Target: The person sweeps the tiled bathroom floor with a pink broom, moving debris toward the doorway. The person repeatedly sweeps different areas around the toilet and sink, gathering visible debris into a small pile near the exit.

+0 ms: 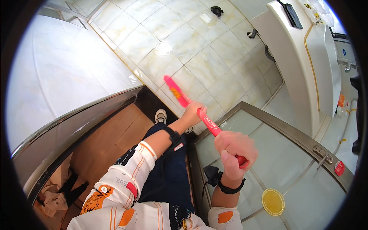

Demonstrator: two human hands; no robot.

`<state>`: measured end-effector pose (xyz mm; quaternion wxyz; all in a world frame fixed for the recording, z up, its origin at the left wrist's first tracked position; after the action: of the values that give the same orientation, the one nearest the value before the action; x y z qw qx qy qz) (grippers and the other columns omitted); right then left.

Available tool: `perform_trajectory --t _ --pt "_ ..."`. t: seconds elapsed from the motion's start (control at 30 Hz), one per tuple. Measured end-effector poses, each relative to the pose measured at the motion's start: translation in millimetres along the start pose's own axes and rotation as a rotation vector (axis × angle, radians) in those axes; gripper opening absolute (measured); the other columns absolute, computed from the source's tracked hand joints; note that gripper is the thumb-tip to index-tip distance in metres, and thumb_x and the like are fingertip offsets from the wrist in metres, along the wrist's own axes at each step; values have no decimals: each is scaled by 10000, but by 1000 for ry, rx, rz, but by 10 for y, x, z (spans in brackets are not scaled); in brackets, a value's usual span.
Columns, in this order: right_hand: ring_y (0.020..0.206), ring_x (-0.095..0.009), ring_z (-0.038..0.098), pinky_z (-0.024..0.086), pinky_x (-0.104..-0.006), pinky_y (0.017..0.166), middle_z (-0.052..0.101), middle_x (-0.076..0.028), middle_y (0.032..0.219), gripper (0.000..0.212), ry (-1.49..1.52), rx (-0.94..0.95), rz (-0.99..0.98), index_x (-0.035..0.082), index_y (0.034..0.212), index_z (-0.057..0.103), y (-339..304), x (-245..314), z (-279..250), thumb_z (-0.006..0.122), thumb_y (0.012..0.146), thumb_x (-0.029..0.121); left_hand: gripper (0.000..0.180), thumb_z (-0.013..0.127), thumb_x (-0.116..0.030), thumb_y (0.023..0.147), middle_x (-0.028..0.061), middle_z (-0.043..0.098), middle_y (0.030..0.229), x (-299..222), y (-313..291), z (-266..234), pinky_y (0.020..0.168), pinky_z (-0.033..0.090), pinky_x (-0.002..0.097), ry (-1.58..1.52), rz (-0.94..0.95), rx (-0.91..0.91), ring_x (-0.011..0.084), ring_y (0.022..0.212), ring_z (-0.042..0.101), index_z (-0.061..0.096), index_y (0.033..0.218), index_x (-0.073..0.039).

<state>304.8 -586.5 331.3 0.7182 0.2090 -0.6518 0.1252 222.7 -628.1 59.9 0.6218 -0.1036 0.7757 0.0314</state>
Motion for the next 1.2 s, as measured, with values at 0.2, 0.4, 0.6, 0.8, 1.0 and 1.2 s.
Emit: perform_trajectory --t 0.2,0.4,0.6,0.8,1.0,1.2 --pt "428 -249 308 250 -334 424 291 -51 518 208 -292 252 -176 30 544 373 26 255 95 550 484 -63 252 692 -59 822 128 504 655 -283 527 220 609 419 374 -114 263 -13 305 642 492 490 673 -36" --pt "446 -261 385 334 -326 439 345 -75 519 226 110 252 -160 14 531 351 -121 687 -206 570 532 -40 258 720 -31 793 133 483 673 -693 -276 281 604 418 388 1 142 -144 327 653 497 486 683 -30" --pt "461 -282 429 402 -342 483 378 -86 526 196 50 29 77 11 556 373 -350 238 -332 564 553 -31 264 706 -82 797 161 525 665 -304 -684 326 607 431 449 6 3 -72 380 667 516 492 650 -33" --pt "450 -270 403 356 -326 458 375 -70 531 199 -126 -63 -82 39 544 376 -218 56 -385 560 521 -32 264 696 -90 840 137 499 658 -128 279 666 593 416 390 -84 195 44 326 635 491 487 689 -34" --pt "429 -260 364 318 -331 435 337 -64 519 232 -168 214 -200 39 520 352 -243 485 -195 566 499 -48 249 705 -29 817 138 476 672 -565 288 609 603 415 373 -171 240 -72 318 644 474 490 693 -32" --pt "427 -273 387 362 -321 447 359 -80 515 198 45 36 18 12 543 354 -469 448 -428 539 516 -57 267 707 -69 809 157 515 674 -553 -613 431 620 412 448 -2 -40 -70 373 685 498 483 668 -35"
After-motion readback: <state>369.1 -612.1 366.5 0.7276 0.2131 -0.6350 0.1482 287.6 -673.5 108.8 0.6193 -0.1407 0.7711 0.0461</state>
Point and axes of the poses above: each hand's wrist, its own y-axis towards the middle knuckle, its own z-axis out of the palm, x = y × z, the point moved 2 cm from there along y, towards the middle knuckle
